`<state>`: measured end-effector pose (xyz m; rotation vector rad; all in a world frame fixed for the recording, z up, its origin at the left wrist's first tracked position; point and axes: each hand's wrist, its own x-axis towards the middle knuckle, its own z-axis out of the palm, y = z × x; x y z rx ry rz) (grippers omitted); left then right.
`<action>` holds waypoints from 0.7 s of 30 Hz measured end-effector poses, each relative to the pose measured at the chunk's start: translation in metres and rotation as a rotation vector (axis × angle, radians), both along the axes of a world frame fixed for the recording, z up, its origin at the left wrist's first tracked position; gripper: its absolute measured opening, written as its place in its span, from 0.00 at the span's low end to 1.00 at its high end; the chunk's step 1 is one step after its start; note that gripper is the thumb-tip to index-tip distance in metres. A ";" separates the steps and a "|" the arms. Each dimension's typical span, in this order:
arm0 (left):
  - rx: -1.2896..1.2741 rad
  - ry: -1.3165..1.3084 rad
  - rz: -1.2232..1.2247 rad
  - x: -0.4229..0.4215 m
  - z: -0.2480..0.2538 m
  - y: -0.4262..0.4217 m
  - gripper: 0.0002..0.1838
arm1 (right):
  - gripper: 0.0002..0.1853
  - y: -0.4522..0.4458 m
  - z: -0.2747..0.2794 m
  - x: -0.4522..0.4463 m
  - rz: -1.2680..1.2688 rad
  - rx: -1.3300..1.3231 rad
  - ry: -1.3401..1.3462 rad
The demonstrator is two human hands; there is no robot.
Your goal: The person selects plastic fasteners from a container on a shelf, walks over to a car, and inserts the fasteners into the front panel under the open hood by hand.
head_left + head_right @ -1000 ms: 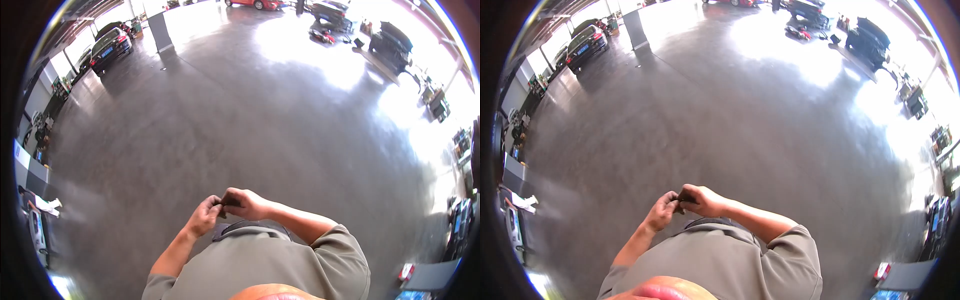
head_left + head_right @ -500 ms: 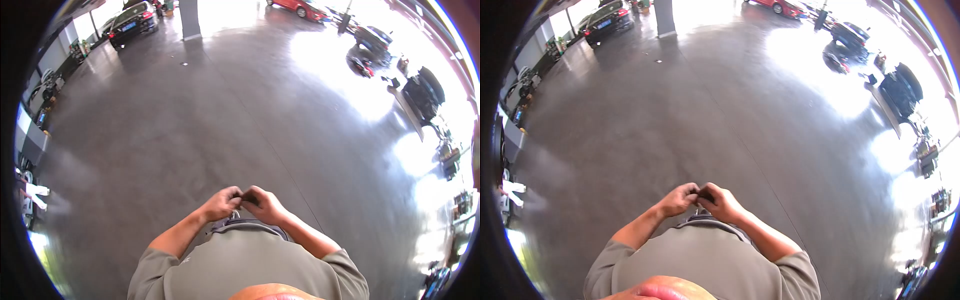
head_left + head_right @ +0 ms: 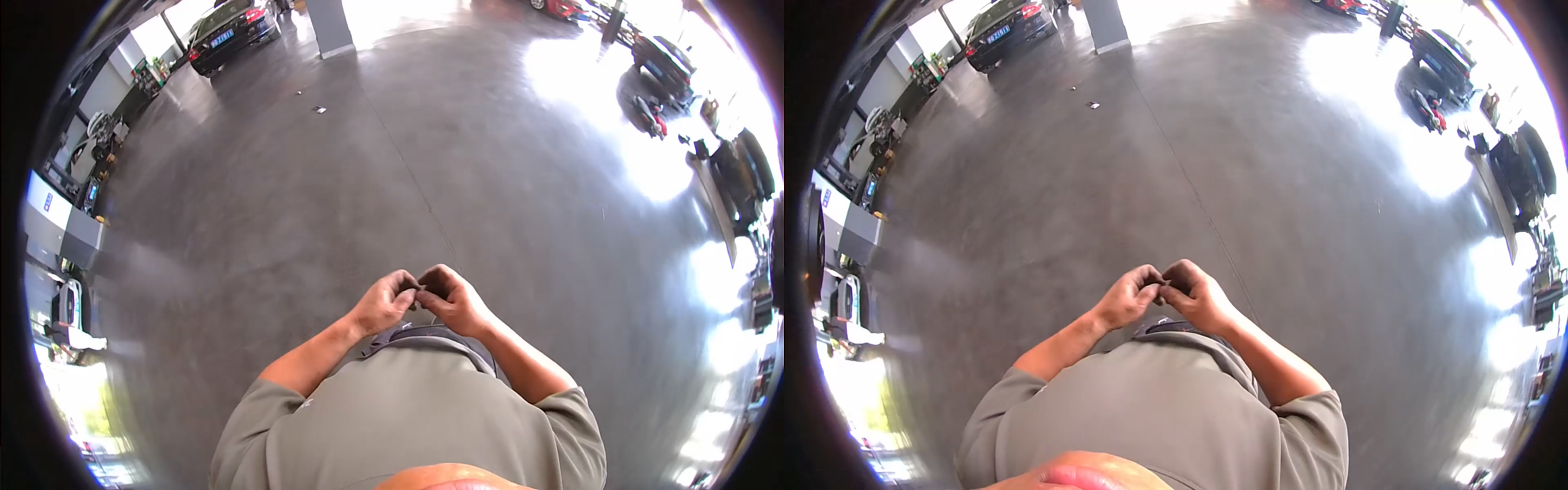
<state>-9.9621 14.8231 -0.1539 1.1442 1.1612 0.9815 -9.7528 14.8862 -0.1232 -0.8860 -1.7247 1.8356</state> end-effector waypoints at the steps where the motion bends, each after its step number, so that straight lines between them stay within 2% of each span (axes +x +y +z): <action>1: 0.006 0.027 0.016 -0.016 0.011 0.042 0.07 | 0.11 0.050 0.012 -0.015 0.055 0.035 -0.033; 2: 0.042 0.076 0.018 -0.036 0.003 0.082 0.07 | 0.12 0.096 0.018 -0.032 0.109 0.071 -0.072; 3: 0.010 0.015 0.059 -0.049 0.001 0.124 0.06 | 0.13 0.145 0.020 -0.048 0.148 0.069 -0.071; 4: -0.025 -0.042 0.101 -0.059 -0.007 0.164 0.06 | 0.12 0.190 0.003 -0.063 0.152 0.031 0.001; 7: -0.004 -0.131 0.199 -0.087 -0.031 0.299 0.06 | 0.11 0.335 -0.021 -0.106 0.151 0.011 -0.091; 9: 0.026 -0.089 0.171 -0.122 -0.036 0.408 0.05 | 0.11 0.439 -0.036 -0.135 0.142 0.003 -0.122; 10: 0.028 -0.076 0.153 -0.140 -0.036 0.464 0.05 | 0.10 0.493 -0.039 -0.154 0.084 -0.015 -0.069; 12: 0.009 -0.090 0.146 -0.175 -0.044 0.585 0.06 | 0.10 0.598 -0.045 -0.188 -0.041 0.045 -0.184; 17: -0.048 -0.065 -0.111 -0.231 0.003 0.846 0.07 | 0.10 0.827 -0.004 -0.225 -0.161 0.179 -0.263; 19: -0.048 -0.039 -0.256 -0.254 0.019 0.956 0.09 | 0.06 0.924 0.008 -0.240 -0.187 0.097 -0.184; 21: -0.111 -0.024 -0.350 -0.283 0.014 1.060 0.11 | 0.03 1.016 0.000 -0.263 -0.189 0.046 -0.131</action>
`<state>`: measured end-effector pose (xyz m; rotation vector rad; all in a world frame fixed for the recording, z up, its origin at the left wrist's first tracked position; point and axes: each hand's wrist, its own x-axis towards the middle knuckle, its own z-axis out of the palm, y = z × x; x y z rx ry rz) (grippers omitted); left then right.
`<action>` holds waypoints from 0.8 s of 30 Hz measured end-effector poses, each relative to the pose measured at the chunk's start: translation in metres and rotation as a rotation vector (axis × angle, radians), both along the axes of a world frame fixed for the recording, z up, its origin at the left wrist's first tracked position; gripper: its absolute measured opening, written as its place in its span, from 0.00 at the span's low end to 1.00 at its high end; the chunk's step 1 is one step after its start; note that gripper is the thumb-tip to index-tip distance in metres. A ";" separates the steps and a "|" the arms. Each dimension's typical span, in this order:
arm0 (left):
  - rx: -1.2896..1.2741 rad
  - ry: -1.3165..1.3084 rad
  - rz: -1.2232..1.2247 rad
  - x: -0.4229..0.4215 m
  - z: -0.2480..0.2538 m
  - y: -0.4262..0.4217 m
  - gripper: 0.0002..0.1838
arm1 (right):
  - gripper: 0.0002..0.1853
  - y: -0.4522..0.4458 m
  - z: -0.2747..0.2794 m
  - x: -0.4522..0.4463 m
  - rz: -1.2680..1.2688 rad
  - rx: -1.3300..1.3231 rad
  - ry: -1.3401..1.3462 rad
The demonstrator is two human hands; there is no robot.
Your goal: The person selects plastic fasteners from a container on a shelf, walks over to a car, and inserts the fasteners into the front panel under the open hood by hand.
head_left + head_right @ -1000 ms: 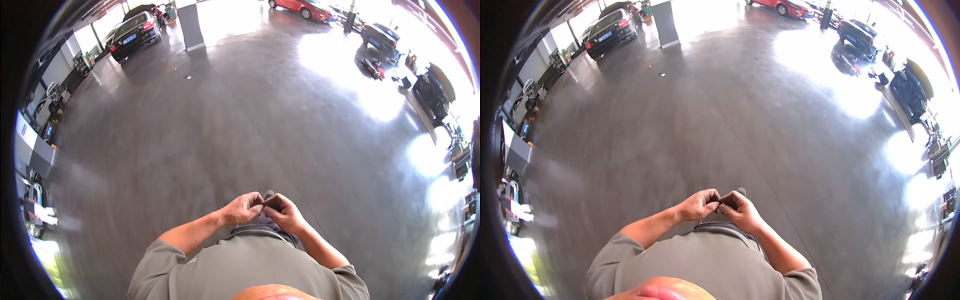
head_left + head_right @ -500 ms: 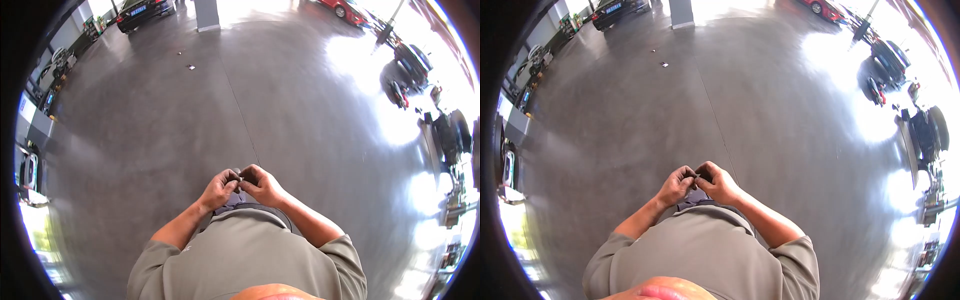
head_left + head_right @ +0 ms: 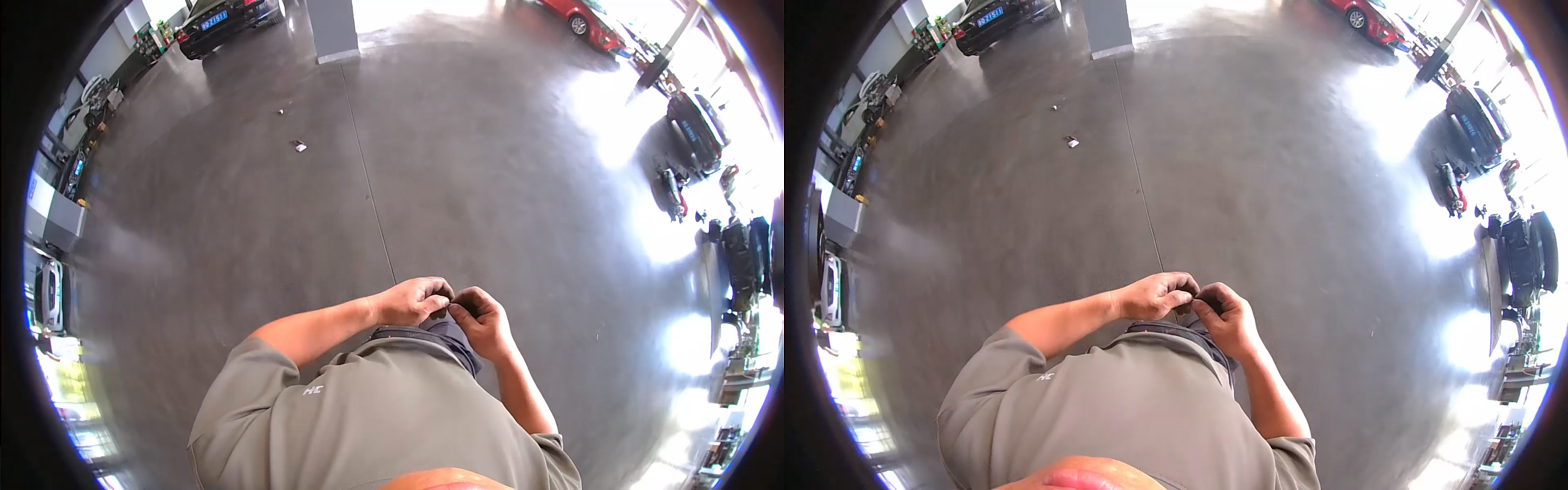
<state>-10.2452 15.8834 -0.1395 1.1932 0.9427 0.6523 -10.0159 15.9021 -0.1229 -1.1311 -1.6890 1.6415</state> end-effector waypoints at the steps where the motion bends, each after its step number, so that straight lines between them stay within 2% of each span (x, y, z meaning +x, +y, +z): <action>1: -0.028 0.018 -0.042 -0.013 -0.006 0.053 0.12 | 0.03 0.051 -0.008 -0.011 0.020 -0.005 -0.006; 4: 0.041 0.109 -0.087 -0.052 -0.034 0.196 0.13 | 0.05 0.197 -0.043 -0.039 0.115 0.026 -0.052; 7: -0.018 0.167 -0.007 -0.094 -0.013 0.309 0.11 | 0.04 0.336 -0.041 -0.085 0.213 0.047 0.003; 8: -0.138 0.066 0.082 -0.109 -0.014 0.343 0.10 | 0.05 0.381 -0.029 -0.106 0.255 0.076 -0.014; 9: -0.164 0.112 0.110 -0.129 0.008 0.395 0.11 | 0.06 0.447 -0.007 -0.130 0.341 0.231 -0.051; 12: -0.117 0.009 0.111 -0.210 0.007 0.546 0.11 | 0.07 0.628 0.024 -0.208 0.542 0.453 0.037; 15: -0.129 -0.131 0.166 -0.270 -0.010 0.657 0.13 | 0.08 0.761 0.030 -0.278 0.703 0.464 0.033; 17: -0.211 -0.274 0.275 -0.305 -0.031 0.739 0.13 | 0.08 0.853 0.006 -0.325 0.752 0.493 0.025; 19: -0.180 -0.293 0.319 -0.355 -0.054 0.855 0.10 | 0.09 0.965 -0.020 -0.374 0.716 0.482 0.031; 21: -0.146 -0.264 0.302 -0.400 -0.071 0.969 0.08 | 0.10 1.064 -0.040 -0.411 0.586 0.328 0.019; 23: -0.138 -0.243 0.274 -0.443 -0.067 1.094 0.07 | 0.14 1.166 -0.077 -0.435 0.297 -0.023 0.079; 24: -0.173 -0.304 0.256 -0.453 -0.054 1.137 0.07 | 0.15 1.203 -0.069 -0.436 0.150 -0.037 0.001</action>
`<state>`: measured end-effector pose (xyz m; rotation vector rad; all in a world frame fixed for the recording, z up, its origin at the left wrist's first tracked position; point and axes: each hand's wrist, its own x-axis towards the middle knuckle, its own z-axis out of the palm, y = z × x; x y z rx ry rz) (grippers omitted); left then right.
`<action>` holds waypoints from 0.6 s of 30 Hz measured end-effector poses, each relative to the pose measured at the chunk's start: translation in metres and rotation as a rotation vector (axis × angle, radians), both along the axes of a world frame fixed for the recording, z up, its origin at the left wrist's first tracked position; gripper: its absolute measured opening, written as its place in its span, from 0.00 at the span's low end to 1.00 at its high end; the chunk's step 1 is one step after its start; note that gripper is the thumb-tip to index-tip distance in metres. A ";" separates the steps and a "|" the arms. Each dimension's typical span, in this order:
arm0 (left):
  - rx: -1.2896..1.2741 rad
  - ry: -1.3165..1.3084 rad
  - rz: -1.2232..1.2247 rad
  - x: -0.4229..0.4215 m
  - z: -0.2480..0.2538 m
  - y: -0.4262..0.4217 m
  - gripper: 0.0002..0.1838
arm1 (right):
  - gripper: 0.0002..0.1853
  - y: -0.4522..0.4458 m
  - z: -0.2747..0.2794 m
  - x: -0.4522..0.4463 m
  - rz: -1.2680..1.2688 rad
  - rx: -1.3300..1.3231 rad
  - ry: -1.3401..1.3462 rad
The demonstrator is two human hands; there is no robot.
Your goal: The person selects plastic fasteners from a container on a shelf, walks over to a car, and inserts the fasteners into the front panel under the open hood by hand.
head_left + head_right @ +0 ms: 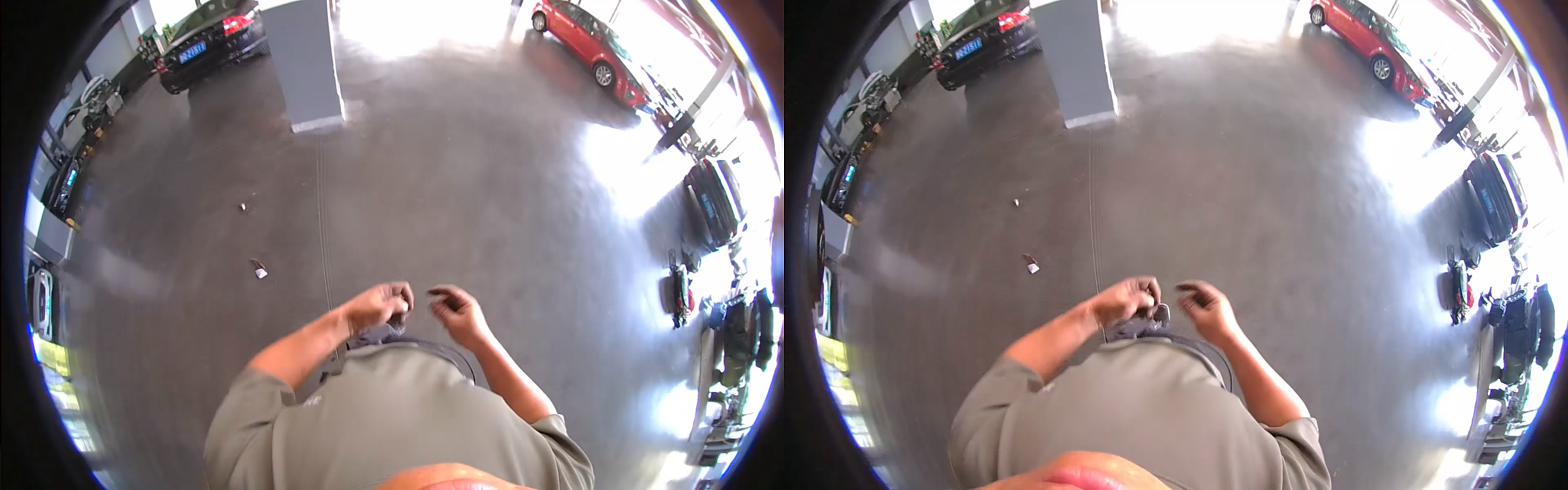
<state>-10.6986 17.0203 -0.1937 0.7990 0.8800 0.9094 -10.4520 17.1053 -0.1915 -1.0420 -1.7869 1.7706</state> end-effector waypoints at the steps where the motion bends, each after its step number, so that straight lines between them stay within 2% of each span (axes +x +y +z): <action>1: -0.019 -0.059 -0.014 -0.011 0.012 0.048 0.07 | 0.15 0.039 0.010 0.000 -0.171 -0.022 -0.110; 2: 0.018 0.040 -0.071 -0.030 0.034 0.105 0.08 | 0.15 0.094 -0.012 0.005 -0.259 -0.001 -0.114; 6: 0.104 0.175 -0.152 -0.108 0.050 0.334 0.09 | 0.13 0.286 -0.096 0.031 -0.567 -0.017 -0.190; 9: 0.129 0.287 -0.074 -0.153 0.018 0.456 0.08 | 0.10 0.375 -0.120 0.028 -0.799 -0.424 -0.116; 11: 0.091 0.213 0.079 -0.205 -0.011 0.562 0.07 | 0.10 0.486 -0.134 -0.017 -0.805 -0.505 -0.054; 13: 0.049 0.270 0.245 -0.258 -0.054 0.639 0.07 | 0.11 0.585 -0.148 -0.047 -0.761 -0.560 -0.014; 15: -0.127 0.286 0.439 -0.314 -0.098 0.689 0.06 | 0.12 0.698 -0.135 -0.097 -0.667 -0.573 -0.077; 17: -0.233 0.525 0.385 -0.370 -0.152 0.705 0.06 | 0.13 0.799 -0.097 -0.145 -0.490 -0.476 -0.067; 18: -0.257 0.741 0.322 -0.402 -0.163 0.725 0.07 | 0.14 0.868 -0.080 -0.182 -0.412 -0.371 -0.096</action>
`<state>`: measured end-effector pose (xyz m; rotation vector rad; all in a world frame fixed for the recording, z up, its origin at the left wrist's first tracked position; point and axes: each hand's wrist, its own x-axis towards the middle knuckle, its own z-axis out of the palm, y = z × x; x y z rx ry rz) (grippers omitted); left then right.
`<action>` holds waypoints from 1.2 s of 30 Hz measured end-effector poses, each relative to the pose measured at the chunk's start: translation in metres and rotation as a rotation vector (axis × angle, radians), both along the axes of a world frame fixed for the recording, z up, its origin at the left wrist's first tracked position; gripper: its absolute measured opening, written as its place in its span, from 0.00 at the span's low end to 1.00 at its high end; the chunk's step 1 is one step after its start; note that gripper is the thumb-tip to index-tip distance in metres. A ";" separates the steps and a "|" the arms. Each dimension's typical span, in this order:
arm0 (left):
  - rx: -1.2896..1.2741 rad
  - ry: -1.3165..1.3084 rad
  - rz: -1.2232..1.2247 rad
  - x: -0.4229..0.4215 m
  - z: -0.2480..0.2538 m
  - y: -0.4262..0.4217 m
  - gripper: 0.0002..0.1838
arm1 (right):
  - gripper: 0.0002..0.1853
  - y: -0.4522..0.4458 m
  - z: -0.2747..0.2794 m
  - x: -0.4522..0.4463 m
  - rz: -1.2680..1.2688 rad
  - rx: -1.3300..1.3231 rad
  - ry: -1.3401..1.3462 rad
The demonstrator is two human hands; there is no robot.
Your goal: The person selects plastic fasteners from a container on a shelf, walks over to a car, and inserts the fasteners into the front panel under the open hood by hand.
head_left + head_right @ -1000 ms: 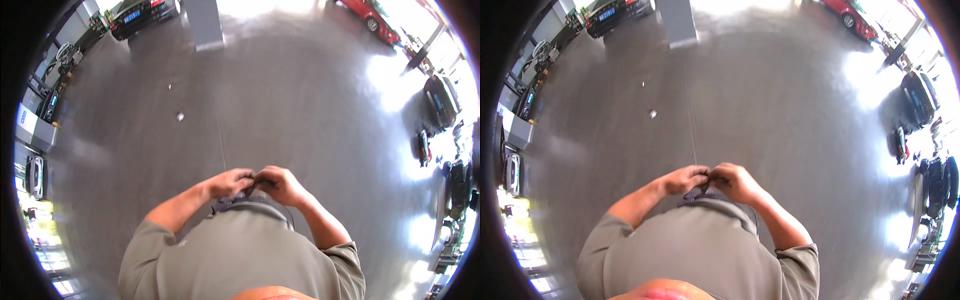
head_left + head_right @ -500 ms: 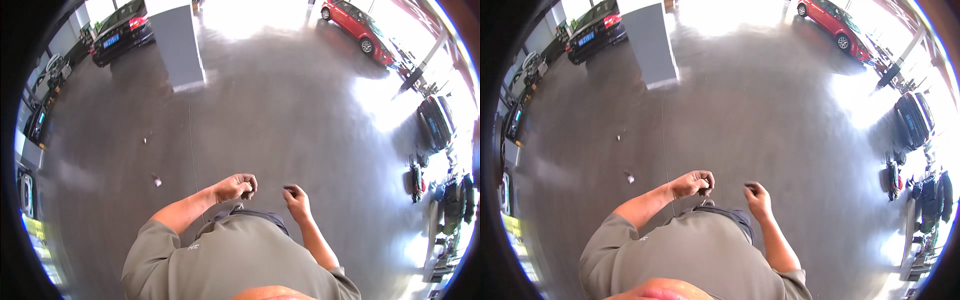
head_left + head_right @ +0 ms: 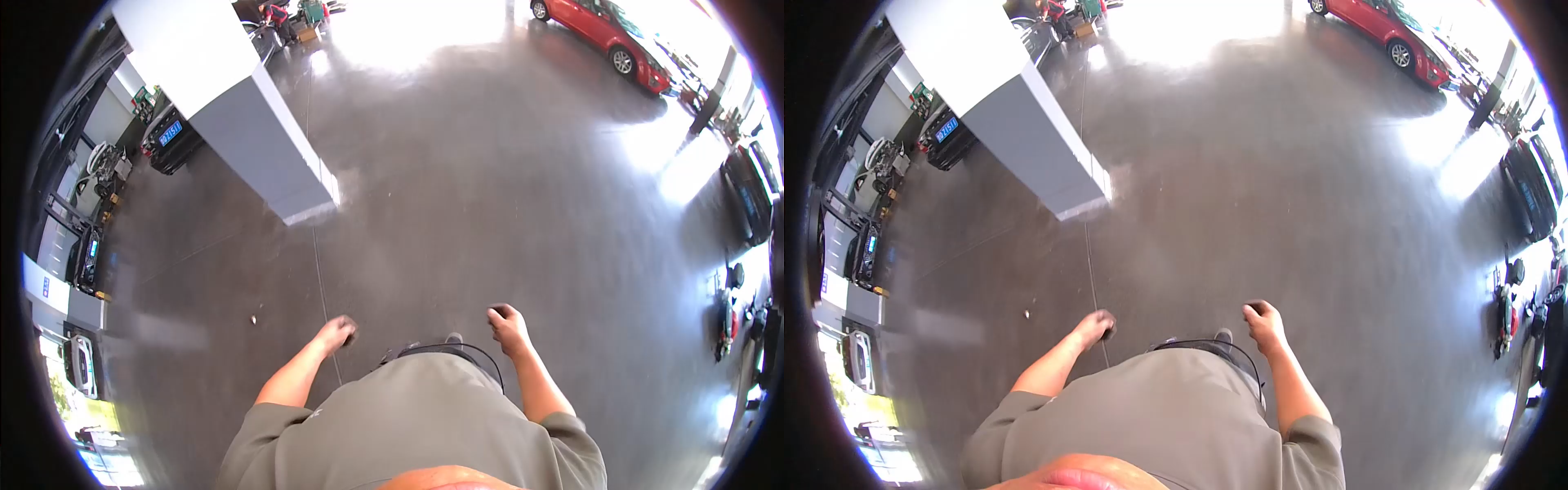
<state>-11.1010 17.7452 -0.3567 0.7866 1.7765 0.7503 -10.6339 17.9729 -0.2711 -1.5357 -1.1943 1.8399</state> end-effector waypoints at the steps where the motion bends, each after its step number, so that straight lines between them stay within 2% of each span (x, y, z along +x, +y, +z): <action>1: -0.131 -0.039 0.064 -0.033 -0.021 0.017 0.09 | 0.14 0.064 0.011 -0.036 0.092 0.096 -0.040; 2: -0.194 0.058 0.063 -0.063 -0.034 0.033 0.10 | 0.15 0.129 0.016 -0.069 0.142 0.171 -0.020; 3: -0.205 0.114 0.121 -0.101 -0.083 0.044 0.09 | 0.16 0.197 0.018 -0.102 0.198 0.243 -0.004; 5: -0.391 0.043 0.355 -0.130 -0.094 0.098 0.07 | 0.16 0.319 0.017 -0.149 0.276 0.323 -0.004; 7: -0.465 0.044 0.587 -0.138 -0.107 0.167 0.06 | 0.16 0.425 0.016 -0.197 0.332 0.339 -0.031; 8: -0.487 0.083 0.490 -0.145 -0.098 0.211 0.06 | 0.16 0.474 -0.008 -0.212 0.362 0.442 -0.099; 9: -0.508 0.127 0.400 -0.148 -0.063 0.267 0.05 | 0.16 0.519 -0.028 -0.225 0.363 0.471 -0.131; 10: -0.497 0.153 0.377 -0.160 -0.063 0.303 0.05 | 0.15 0.549 -0.055 -0.227 0.358 0.492 -0.162; 12: -0.433 0.191 0.303 -0.229 -0.072 0.444 0.05 | 0.15 0.633 -0.147 -0.216 0.273 0.299 -0.326; 13: -0.419 0.171 0.263 -0.256 -0.078 0.515 0.05 | 0.16 0.655 -0.145 -0.211 0.142 0.009 -0.463; 14: -0.426 0.141 0.219 -0.270 -0.077 0.561 0.06 | 0.17 0.667 -0.144 -0.195 0.181 -0.109 -0.615; 15: -0.395 0.136 0.179 -0.305 -0.070 0.645 0.06 | 0.20 0.706 -0.220 -0.161 0.321 -0.003 -0.761; 16: -0.301 0.196 0.074 -0.345 -0.058 0.750 0.07 | 0.23 0.751 -0.237 -0.152 0.400 0.128 -0.814; 17: -0.113 0.323 -0.075 -0.386 -0.067 0.840 0.08 | 0.21 0.783 -0.252 -0.141 0.404 0.184 -0.938; 18: -0.117 0.246 -0.065 -0.396 -0.031 0.889 0.08 | 0.17 0.781 -0.184 -0.145 0.182 -0.166 -0.828; 19: -0.125 0.166 -0.058 -0.405 -0.001 0.960 0.08 | 0.13 0.793 -0.148 -0.155 0.077 -0.271 -0.803; 21: 0.029 0.317 -0.166 -0.447 0.009 1.123 0.07 | 0.11 0.874 -0.162 -0.166 -0.078 -0.379 -0.715; 23: -0.050 0.184 -0.101 -0.466 0.042 1.257 0.06 | 0.11 0.958 -0.167 -0.195 -0.067 -0.389 -0.664; 25: 0.019 0.248 -0.154 -0.502 0.023 1.371 0.07 | 0.14 1.092 -0.211 -0.230 0.097 -0.342 -0.668; 26: 0.040 0.278 -0.145 -0.510 -0.006 1.431 0.05 | 0.16 1.170 -0.254 -0.241 0.208 -0.307 -0.701; 27: 0.056 0.324 -0.149 -0.521 -0.022 1.472 0.04 | 0.19 1.249 -0.320 -0.256 0.368 -0.258 -0.770; 28: 0.008 0.276 -0.098 -0.531 -0.029 1.497 0.06 | 0.20 1.327 -0.292 -0.290 0.314 -0.267 -0.700; 29: -0.015 0.400 -0.169 -0.540 -0.026 1.521 0.07 | 0.21 1.406 -0.263 -0.326 0.260 -0.276 -0.631; 30: -0.088 0.378 -0.192 -0.556 -0.031 1.546 0.11 | 0.21 1.486 -0.222 -0.368 0.175 -0.279 -0.581; 31: -0.117 0.415 -0.228 -0.579 -0.044 1.570 0.13 | 0.18 1.568 -0.184 -0.410 0.165 -0.190 -0.537; 33: -0.262 0.405 -0.173 -0.602 -0.047 1.629 0.14 | 0.18 1.720 -0.108 -0.476 0.177 -0.087 -0.502; 35: -0.412 0.334 -0.081 -0.630 -0.076 1.686 0.15 | 0.16 1.857 -0.050 -0.535 0.167 -0.074 -0.416; 36: -0.461 0.354 -0.093 -0.640 -0.090 1.717 0.16 | 0.14 1.922 -0.060 -0.552 0.147 -0.053 -0.290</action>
